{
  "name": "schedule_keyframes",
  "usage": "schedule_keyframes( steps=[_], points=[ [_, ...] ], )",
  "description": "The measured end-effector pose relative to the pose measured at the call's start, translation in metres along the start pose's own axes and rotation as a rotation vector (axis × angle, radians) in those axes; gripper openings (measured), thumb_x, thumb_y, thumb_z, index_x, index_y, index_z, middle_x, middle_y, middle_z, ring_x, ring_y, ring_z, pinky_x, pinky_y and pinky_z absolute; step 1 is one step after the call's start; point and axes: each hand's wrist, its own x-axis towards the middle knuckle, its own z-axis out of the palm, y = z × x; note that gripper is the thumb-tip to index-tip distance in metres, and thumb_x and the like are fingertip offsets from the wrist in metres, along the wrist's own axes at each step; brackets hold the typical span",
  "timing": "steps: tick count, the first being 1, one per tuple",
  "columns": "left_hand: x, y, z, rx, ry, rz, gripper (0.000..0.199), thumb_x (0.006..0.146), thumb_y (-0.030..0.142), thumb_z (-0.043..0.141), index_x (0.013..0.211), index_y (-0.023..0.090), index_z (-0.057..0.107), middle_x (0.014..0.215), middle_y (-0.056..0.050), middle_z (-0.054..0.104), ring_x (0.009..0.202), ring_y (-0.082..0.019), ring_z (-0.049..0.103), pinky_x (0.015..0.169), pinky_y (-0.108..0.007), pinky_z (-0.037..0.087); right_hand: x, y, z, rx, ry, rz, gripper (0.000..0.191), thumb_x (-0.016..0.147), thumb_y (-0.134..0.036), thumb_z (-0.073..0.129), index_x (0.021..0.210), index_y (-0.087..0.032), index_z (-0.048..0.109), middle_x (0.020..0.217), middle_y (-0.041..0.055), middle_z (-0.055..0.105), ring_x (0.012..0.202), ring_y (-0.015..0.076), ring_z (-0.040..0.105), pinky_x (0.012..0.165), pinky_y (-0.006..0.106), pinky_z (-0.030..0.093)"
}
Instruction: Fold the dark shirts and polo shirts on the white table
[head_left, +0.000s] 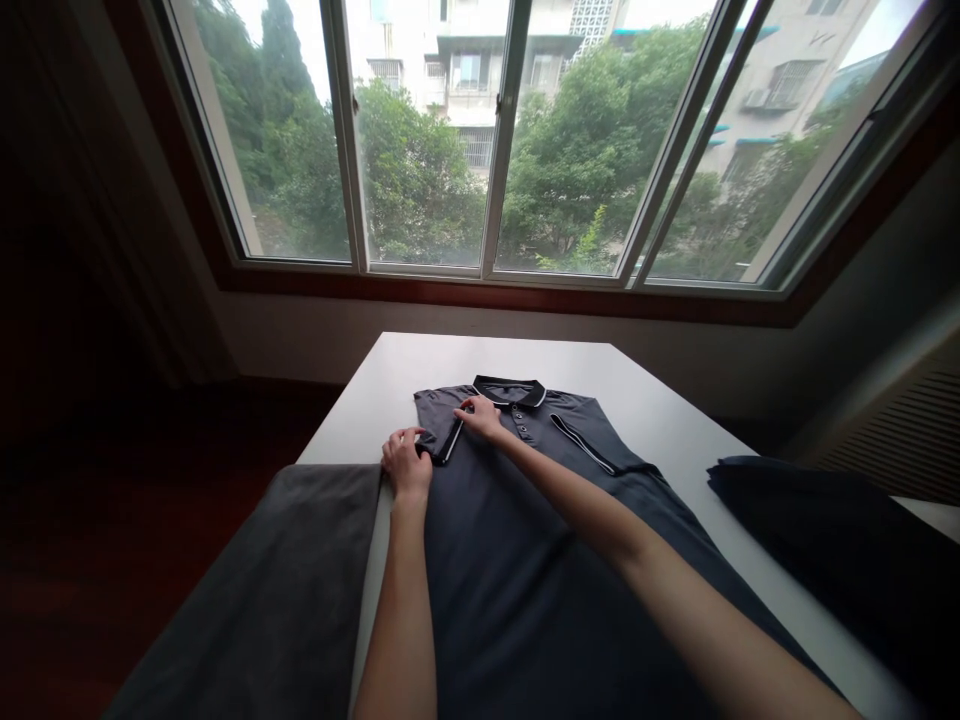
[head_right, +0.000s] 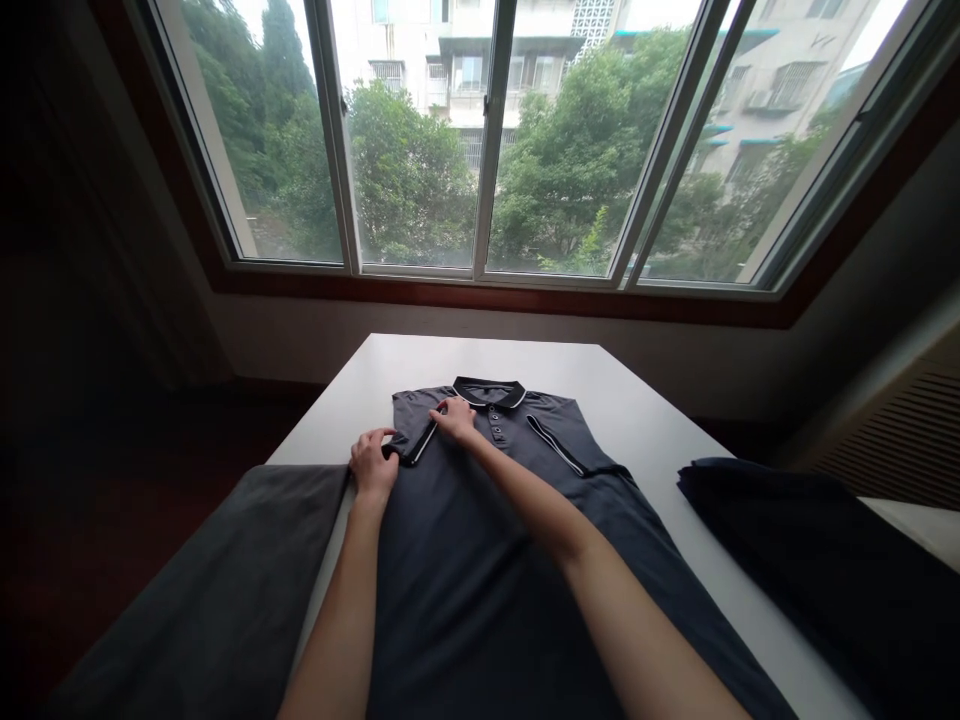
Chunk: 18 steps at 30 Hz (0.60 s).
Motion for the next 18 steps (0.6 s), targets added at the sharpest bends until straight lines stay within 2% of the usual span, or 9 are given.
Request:
schedule_keyframes(
  steps=[3,7,9,13,15,18],
  points=[
    [-0.002,0.001,-0.001,-0.019,-0.07,0.113,0.045,0.074,0.009,0.06,0.112,0.032,0.067,0.134,-0.004,0.053,0.129,-0.027,0.04,0.101,-0.041,0.037,0.007,-0.004,0.0,0.047,0.013,0.044,0.019,0.075,-0.031,0.066,0.091,-0.021,0.07,0.11,0.0066,0.066,0.107,0.0251,0.056,0.087,0.036,0.038],
    [-0.002,0.001,0.0,-0.013,-0.126,0.204,0.023,0.075,0.02,0.069,0.093,0.033,0.074,0.138,0.0,0.054,0.135,-0.029,0.035,0.108,-0.048,0.03,0.009,-0.007,0.006,0.124,0.047,0.078,0.016,0.074,-0.025,0.062,0.089,-0.02,0.068,0.097,0.0038,0.069,0.096,0.0223,0.06,0.086,0.036,0.037],
    [-0.001,0.002,0.002,-0.039,-0.126,0.227,0.018,0.078,0.023,0.068,0.093,0.032,0.074,0.135,0.001,0.058,0.138,-0.028,0.033,0.111,-0.05,0.026,0.01,-0.007,0.009,0.161,0.059,0.077,0.018,0.076,-0.025,0.06,0.091,-0.02,0.067,0.092,0.0022,0.07,0.09,0.02,0.062,0.086,0.036,0.036],
    [0.001,0.004,0.003,-0.101,-0.208,0.25,0.018,0.085,0.025,0.063,0.099,0.03,0.072,0.12,0.0,0.069,0.133,-0.022,0.045,0.114,-0.046,0.022,0.014,-0.006,0.014,0.211,0.074,0.055,0.02,0.079,-0.029,0.057,0.095,-0.02,0.065,0.089,0.0014,0.07,0.085,0.0179,0.062,0.087,0.036,0.035],
    [0.002,0.005,0.002,-0.1,-0.233,0.223,0.019,0.086,0.026,0.062,0.102,0.029,0.071,0.117,-0.001,0.07,0.127,-0.02,0.052,0.112,-0.041,0.027,0.016,-0.005,0.016,0.221,0.082,0.042,0.02,0.081,-0.031,0.057,0.096,-0.02,0.064,0.088,0.0016,0.07,0.085,0.0182,0.061,0.087,0.036,0.034],
    [0.001,0.006,0.0,-0.071,-0.195,0.194,0.023,0.085,0.027,0.063,0.107,0.027,0.07,0.117,-0.003,0.07,0.118,-0.021,0.056,0.104,-0.037,0.035,0.015,-0.004,0.019,0.221,0.096,0.019,0.02,0.083,-0.031,0.056,0.099,-0.021,0.062,0.088,0.0013,0.069,0.085,0.0181,0.061,0.087,0.036,0.033]
  ],
)
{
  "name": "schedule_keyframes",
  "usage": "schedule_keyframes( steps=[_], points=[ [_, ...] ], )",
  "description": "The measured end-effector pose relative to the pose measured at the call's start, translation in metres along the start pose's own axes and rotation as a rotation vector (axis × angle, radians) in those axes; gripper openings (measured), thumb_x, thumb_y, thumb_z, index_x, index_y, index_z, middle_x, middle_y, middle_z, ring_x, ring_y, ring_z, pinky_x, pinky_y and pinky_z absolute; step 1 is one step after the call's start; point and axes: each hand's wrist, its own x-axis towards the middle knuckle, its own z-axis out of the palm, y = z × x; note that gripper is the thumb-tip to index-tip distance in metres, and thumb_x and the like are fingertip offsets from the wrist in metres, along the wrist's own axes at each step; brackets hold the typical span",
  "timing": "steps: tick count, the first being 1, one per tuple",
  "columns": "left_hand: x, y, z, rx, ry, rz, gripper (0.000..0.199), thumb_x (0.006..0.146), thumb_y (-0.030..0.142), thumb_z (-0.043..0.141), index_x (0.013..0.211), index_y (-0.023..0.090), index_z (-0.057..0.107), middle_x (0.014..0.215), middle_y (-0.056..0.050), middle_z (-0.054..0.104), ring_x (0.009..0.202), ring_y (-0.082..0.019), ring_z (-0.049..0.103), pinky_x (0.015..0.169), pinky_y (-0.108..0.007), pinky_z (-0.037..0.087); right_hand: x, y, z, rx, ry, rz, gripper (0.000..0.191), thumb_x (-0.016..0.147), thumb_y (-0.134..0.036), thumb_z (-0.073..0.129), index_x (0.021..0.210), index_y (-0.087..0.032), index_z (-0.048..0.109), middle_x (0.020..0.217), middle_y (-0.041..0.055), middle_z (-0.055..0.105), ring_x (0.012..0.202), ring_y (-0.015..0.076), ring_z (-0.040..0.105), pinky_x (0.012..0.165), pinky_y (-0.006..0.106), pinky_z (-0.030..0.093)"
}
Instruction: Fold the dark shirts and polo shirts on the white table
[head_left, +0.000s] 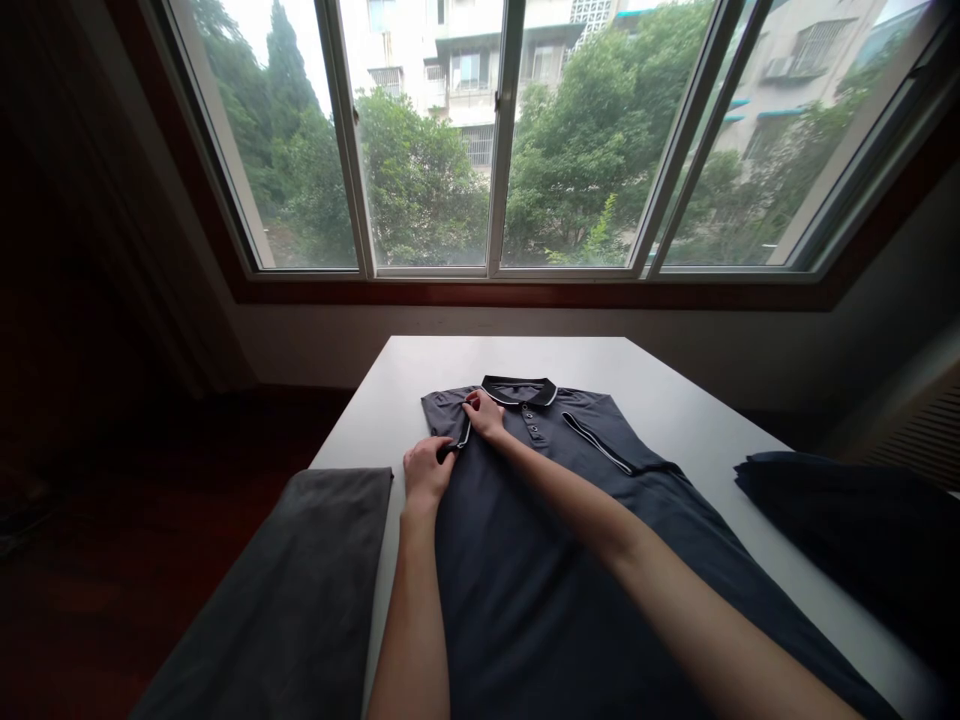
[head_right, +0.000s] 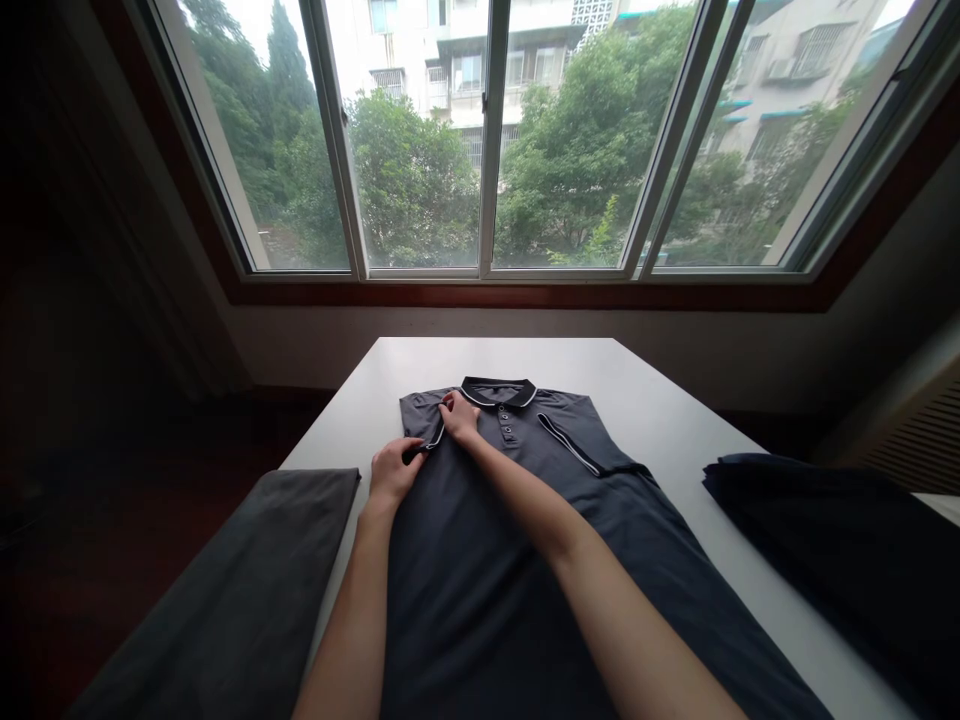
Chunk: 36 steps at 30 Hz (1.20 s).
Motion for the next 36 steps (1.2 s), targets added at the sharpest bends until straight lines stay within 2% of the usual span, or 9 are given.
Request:
schedule_keyframes(
  steps=[5,9,15,21,25,27,29,33,36],
  points=[
    [-0.001,-0.003,0.002,0.071,0.028,0.005,0.023,0.082,0.03,0.065,0.103,0.029,0.072,0.114,-0.002,0.069,0.112,-0.025,0.055,0.095,-0.039,0.039,-0.003,0.003,0.003,-0.009,0.014,-0.039,0.018,0.086,-0.028,0.054,0.102,-0.021,0.059,0.089,0.0008,0.068,0.084,0.0171,0.061,0.086,0.035,0.034],
    [-0.001,-0.001,0.001,0.068,0.019,0.034,0.018,0.082,0.029,0.065,0.097,0.032,0.074,0.112,-0.001,0.069,0.112,-0.025,0.054,0.096,-0.041,0.039,-0.005,0.002,0.002,-0.042,0.043,-0.052,0.018,0.086,-0.024,0.053,0.102,-0.021,0.059,0.104,0.0041,0.066,0.091,0.018,0.06,0.084,0.034,0.036],
    [0.002,0.006,0.004,-0.105,0.048,0.244,0.013,0.083,0.02,0.064,0.091,0.025,0.073,0.105,-0.002,0.071,0.104,-0.018,0.062,0.099,-0.032,0.042,-0.013,-0.006,-0.007,-0.124,0.082,-0.096,0.019,0.087,-0.021,0.05,0.103,-0.02,0.061,0.116,0.0095,0.06,0.112,0.0243,0.05,0.091,0.037,0.034],
    [0.005,-0.003,0.019,-0.204,-0.052,0.259,0.021,0.086,0.012,0.055,0.095,0.022,0.071,0.103,-0.003,0.072,0.096,-0.015,0.066,0.09,-0.025,0.049,-0.017,-0.013,-0.006,-0.181,-0.044,-0.181,0.021,0.09,-0.018,0.046,0.091,-0.021,0.067,0.11,0.0076,0.065,0.108,0.0232,0.053,0.091,0.038,0.034],
    [0.006,-0.004,0.02,-0.207,-0.056,0.265,0.023,0.085,0.008,0.054,0.093,0.021,0.07,0.104,-0.002,0.07,0.097,-0.014,0.065,0.092,-0.025,0.048,-0.023,-0.013,-0.013,-0.208,-0.119,-0.223,0.023,0.091,-0.019,0.045,0.1,-0.021,0.066,0.119,0.0086,0.063,0.113,0.0237,0.053,0.091,0.04,0.035],
    [0.005,-0.003,0.019,-0.2,-0.06,0.257,0.023,0.085,0.008,0.053,0.092,0.022,0.07,0.104,-0.002,0.07,0.098,-0.014,0.064,0.093,-0.025,0.048,-0.034,-0.008,-0.029,-0.215,-0.155,-0.261,0.023,0.089,-0.021,0.051,0.108,-0.022,0.064,0.123,0.0076,0.062,0.116,0.023,0.052,0.094,0.04,0.035],
    [0.005,-0.001,0.019,-0.194,-0.064,0.253,0.023,0.085,0.009,0.053,0.092,0.023,0.07,0.104,-0.002,0.069,0.098,-0.014,0.064,0.094,-0.025,0.048,-0.05,0.005,-0.054,-0.221,-0.179,-0.303,0.03,0.086,-0.023,0.056,0.116,-0.024,0.06,0.129,0.0069,0.059,0.121,0.0227,0.05,0.099,0.04,0.033],
    [0.005,0.0,0.02,-0.182,-0.073,0.246,0.023,0.086,0.011,0.051,0.091,0.023,0.07,0.103,-0.002,0.07,0.098,-0.015,0.064,0.094,-0.026,0.048,-0.092,0.052,-0.129,-0.329,-0.129,-0.407,0.035,0.087,-0.025,0.053,0.122,-0.025,0.058,0.141,0.0089,0.051,0.131,0.0243,0.043,0.108,0.046,0.024],
    [0.006,-0.001,0.022,-0.144,-0.097,0.222,0.023,0.088,0.013,0.049,0.094,0.022,0.07,0.104,-0.003,0.071,0.1,-0.017,0.064,0.095,-0.03,0.048,-0.121,0.096,-0.186,-0.465,-0.061,-0.314,0.038,0.088,-0.028,0.051,0.126,-0.027,0.056,0.147,0.008,0.045,0.136,0.0233,0.039,0.112,0.048,0.021]
  ],
)
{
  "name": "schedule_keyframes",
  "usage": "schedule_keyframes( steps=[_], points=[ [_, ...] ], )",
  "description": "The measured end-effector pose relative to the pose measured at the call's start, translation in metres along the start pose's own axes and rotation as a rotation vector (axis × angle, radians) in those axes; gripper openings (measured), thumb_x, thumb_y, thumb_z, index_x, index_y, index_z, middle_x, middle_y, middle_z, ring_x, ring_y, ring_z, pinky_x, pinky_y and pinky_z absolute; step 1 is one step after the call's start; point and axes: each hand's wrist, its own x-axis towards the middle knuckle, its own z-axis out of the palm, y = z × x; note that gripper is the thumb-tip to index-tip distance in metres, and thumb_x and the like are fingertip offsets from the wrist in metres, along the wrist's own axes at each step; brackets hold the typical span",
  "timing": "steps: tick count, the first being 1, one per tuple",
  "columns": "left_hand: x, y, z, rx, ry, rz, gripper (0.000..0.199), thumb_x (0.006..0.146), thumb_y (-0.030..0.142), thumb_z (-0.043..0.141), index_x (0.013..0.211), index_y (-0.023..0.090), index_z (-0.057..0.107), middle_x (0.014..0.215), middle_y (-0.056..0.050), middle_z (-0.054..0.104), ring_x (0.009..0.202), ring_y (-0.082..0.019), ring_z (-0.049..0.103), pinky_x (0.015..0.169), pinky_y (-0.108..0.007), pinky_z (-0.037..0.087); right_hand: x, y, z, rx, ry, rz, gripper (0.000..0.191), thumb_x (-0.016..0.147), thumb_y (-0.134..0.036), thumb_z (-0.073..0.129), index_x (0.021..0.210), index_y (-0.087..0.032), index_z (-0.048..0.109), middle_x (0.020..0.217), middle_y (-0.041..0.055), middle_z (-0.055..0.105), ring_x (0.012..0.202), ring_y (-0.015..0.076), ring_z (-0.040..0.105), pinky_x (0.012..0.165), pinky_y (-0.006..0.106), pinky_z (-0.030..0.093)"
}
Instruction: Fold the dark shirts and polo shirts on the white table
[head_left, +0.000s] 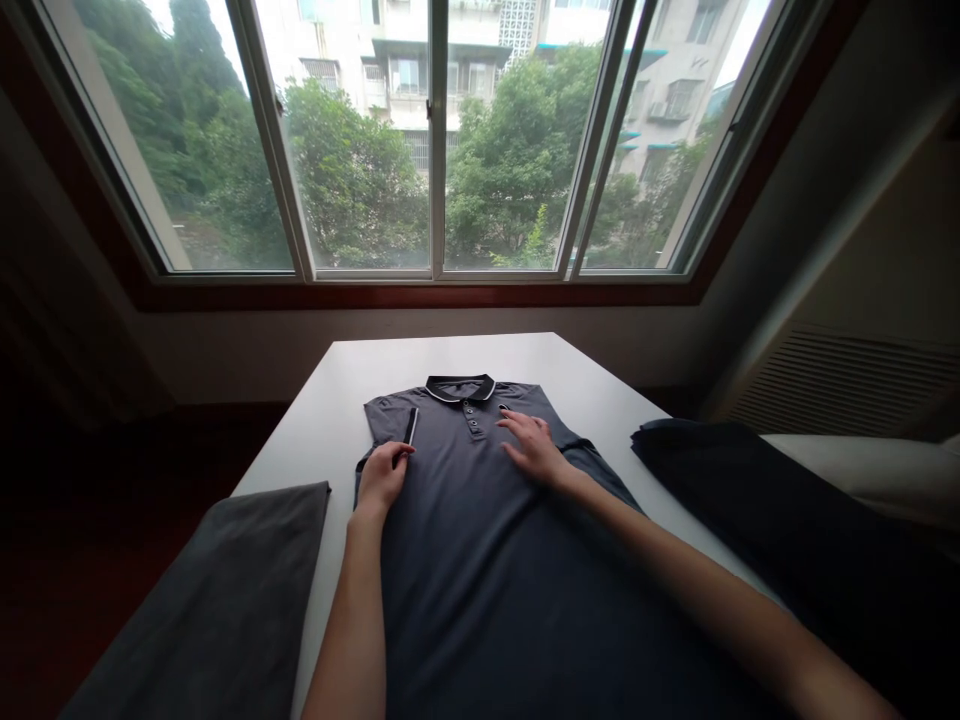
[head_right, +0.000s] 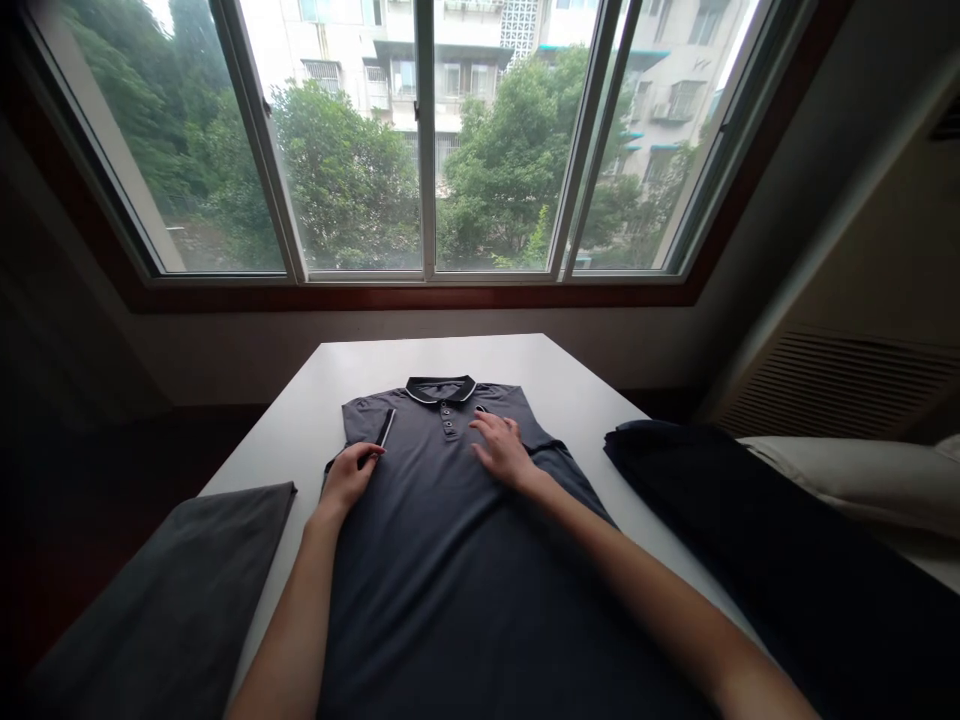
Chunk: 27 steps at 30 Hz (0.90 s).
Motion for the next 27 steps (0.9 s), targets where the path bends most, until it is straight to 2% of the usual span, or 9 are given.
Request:
schedule_keyframes(
  steps=[3,6,11,18,27],
  points=[
    [0.001,-0.006,0.003,0.012,0.006,0.044,0.023,0.087,0.014,0.048,0.095,0.021,0.069,0.106,-0.004,0.07,0.102,-0.019,0.063,0.097,-0.033,0.048,-0.034,0.037,-0.016,-0.098,-0.054,0.142,0.045,0.092,-0.035,0.045,0.135,-0.024,0.05,0.152,0.0089,0.038,0.14,0.0237,0.034,0.114,0.05,0.02],
    [0.002,-0.013,0.006,0.016,0.039,0.099,0.024,0.086,0.015,0.048,0.098,0.02,0.069,0.115,-0.007,0.067,0.11,-0.02,0.061,0.103,-0.035,0.044,-0.051,0.053,-0.017,-0.14,-0.141,0.237,0.053,0.096,-0.042,0.035,0.143,-0.019,0.042,0.153,0.0104,0.037,0.141,0.0238,0.032,0.116,0.05,0.018],
    [0.0,-0.017,0.009,0.083,0.027,0.073,0.025,0.088,0.022,0.048,0.102,0.02,0.069,0.123,-0.008,0.065,0.115,-0.021,0.06,0.106,-0.036,0.044,-0.053,0.054,-0.009,-0.167,-0.161,0.257,0.057,0.097,-0.046,0.03,0.147,-0.02,0.038,0.153,0.0077,0.037,0.143,0.0222,0.03,0.118,0.047,0.015],
    [-0.003,-0.007,0.007,0.19,0.017,0.107,0.026,0.09,0.021,0.048,0.103,0.02,0.07,0.125,-0.006,0.065,0.116,-0.02,0.06,0.106,-0.035,0.044,-0.053,0.061,-0.003,-0.166,-0.137,0.265,0.057,0.097,-0.046,0.03,0.147,-0.021,0.037,0.153,0.0067,0.036,0.143,0.0221,0.029,0.118,0.048,0.016],
    [-0.006,0.003,0.009,0.391,-0.085,0.115,0.037,0.093,0.023,0.044,0.126,0.019,0.062,0.143,-0.006,0.052,0.133,-0.021,0.047,0.113,-0.037,0.037,-0.053,0.06,-0.001,-0.16,-0.144,0.262,0.057,0.097,-0.045,0.03,0.147,-0.02,0.037,0.154,0.0065,0.036,0.144,0.0214,0.028,0.118,0.047,0.016]
  ],
)
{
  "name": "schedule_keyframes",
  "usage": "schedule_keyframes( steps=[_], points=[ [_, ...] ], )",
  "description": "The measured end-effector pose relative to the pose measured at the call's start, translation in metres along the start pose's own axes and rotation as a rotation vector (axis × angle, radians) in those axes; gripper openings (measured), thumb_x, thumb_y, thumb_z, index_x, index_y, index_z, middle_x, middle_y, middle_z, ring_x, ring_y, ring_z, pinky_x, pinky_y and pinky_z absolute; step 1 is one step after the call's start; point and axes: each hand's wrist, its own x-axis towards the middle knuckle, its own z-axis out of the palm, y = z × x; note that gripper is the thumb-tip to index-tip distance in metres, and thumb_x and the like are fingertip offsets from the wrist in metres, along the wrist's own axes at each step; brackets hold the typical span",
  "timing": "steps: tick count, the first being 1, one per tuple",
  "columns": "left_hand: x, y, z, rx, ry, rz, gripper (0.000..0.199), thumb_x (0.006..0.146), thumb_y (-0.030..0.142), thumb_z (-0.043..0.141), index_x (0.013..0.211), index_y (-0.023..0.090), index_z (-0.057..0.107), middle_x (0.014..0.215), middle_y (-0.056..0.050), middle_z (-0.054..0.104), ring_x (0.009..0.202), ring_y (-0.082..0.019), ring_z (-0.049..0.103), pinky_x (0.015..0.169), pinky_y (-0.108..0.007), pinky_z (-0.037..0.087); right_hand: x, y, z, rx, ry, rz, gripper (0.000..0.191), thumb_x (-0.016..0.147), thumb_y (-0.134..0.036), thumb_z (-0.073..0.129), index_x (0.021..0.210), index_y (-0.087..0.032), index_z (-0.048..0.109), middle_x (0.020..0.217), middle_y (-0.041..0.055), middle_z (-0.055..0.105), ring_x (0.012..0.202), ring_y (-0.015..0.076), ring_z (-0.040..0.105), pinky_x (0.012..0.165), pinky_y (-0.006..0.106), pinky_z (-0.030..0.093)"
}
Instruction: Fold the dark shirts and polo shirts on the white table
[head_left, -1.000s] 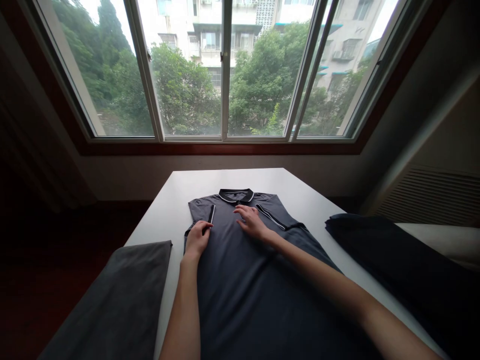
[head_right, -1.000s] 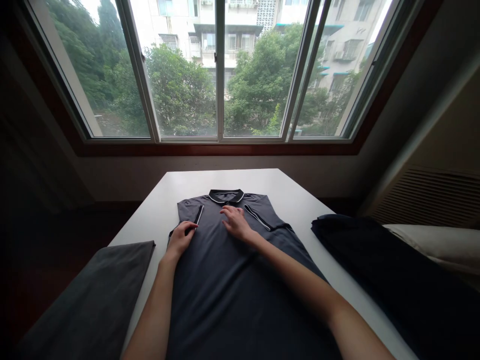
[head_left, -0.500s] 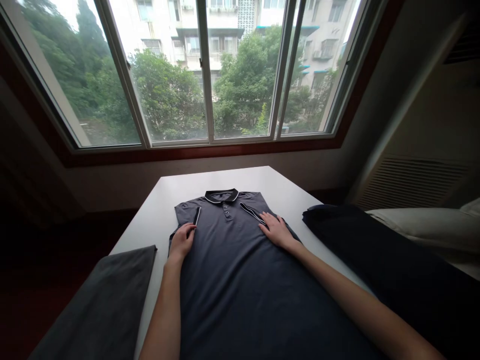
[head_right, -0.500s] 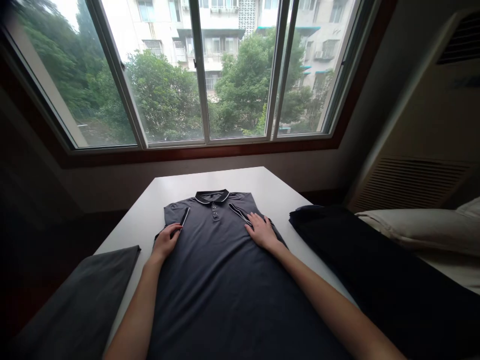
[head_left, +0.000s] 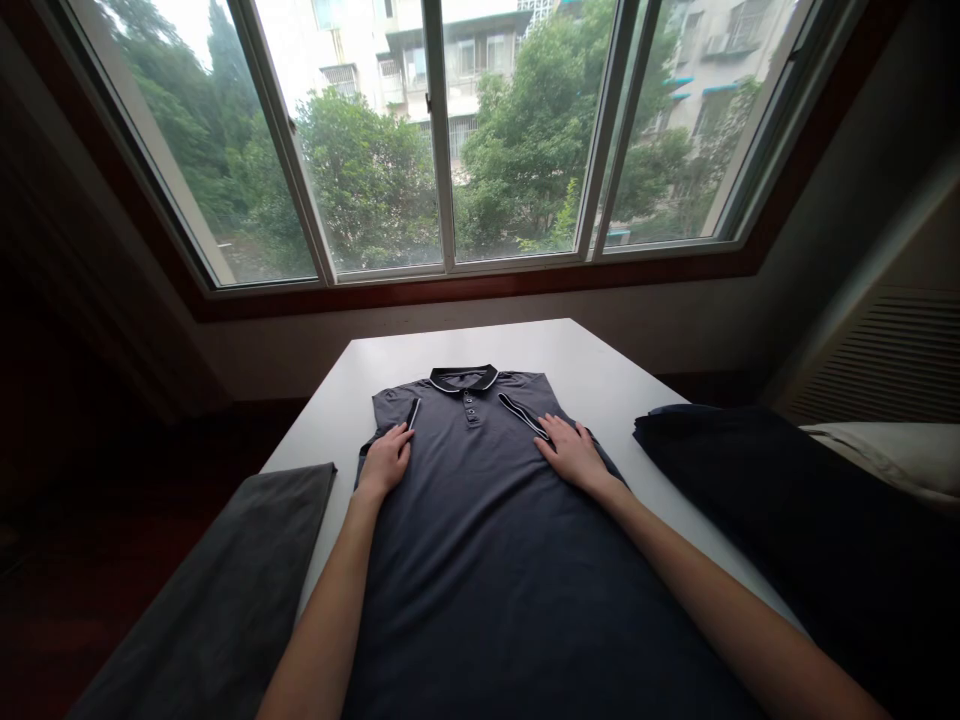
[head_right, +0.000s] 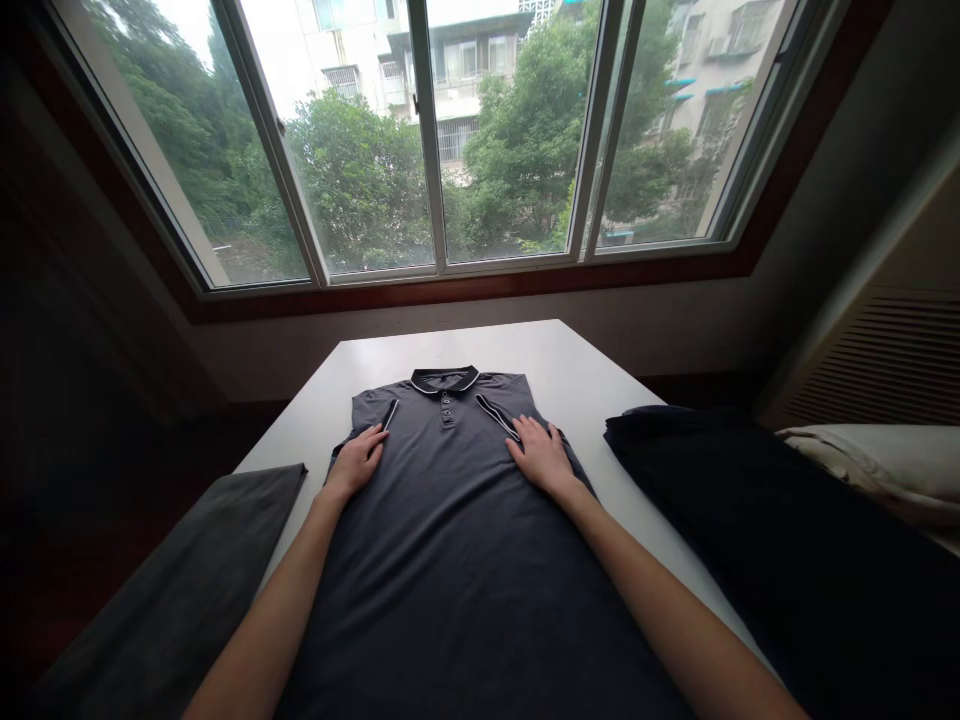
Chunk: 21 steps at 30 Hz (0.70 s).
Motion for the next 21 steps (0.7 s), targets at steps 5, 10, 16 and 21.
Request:
schedule_keyframes(
  steps=[5,10,16,21],
  points=[
    [0.001,0.001,-0.002,0.076,-0.06,-0.004,0.042,0.095,0.03,0.043,0.133,0.019,0.057,0.148,-0.006,0.045,0.137,-0.022,0.041,0.114,-0.038,0.034,0.0,-0.001,0.0,-0.002,0.0,0.001,0.057,0.097,-0.045,0.03,0.147,-0.019,0.037,0.153,0.0072,0.037,0.144,0.0213,0.028,0.118,0.046,0.015],
    [0.0,0.003,0.0,0.156,-0.131,-0.015,0.049,0.096,0.041,0.04,0.14,0.021,0.049,0.153,-0.006,0.038,0.142,-0.023,0.033,0.116,-0.04,0.029,-0.001,-0.001,-0.002,-0.001,-0.011,0.005,0.058,0.097,-0.045,0.03,0.147,-0.018,0.036,0.154,0.0066,0.036,0.144,0.0207,0.027,0.119,0.046,0.015],
    [0.003,0.007,-0.008,0.212,-0.254,0.019,0.057,0.098,0.044,0.033,0.148,0.017,0.035,0.157,-0.008,0.029,0.145,-0.024,0.025,0.117,-0.04,0.024,-0.002,-0.003,-0.004,0.002,-0.012,0.011,0.057,0.097,-0.044,0.031,0.147,-0.017,0.037,0.153,0.0063,0.036,0.144,0.0203,0.028,0.118,0.046,0.015],
    [0.005,0.003,-0.036,0.134,-0.295,0.053,0.067,0.096,0.051,0.034,0.153,0.018,0.021,0.149,-0.012,0.043,0.135,-0.024,0.044,0.11,-0.037,0.035,-0.003,-0.003,-0.007,0.024,-0.007,0.013,0.057,0.097,-0.044,0.032,0.146,-0.017,0.038,0.153,0.0063,0.037,0.143,0.0194,0.029,0.118,0.046,0.015]
  ],
)
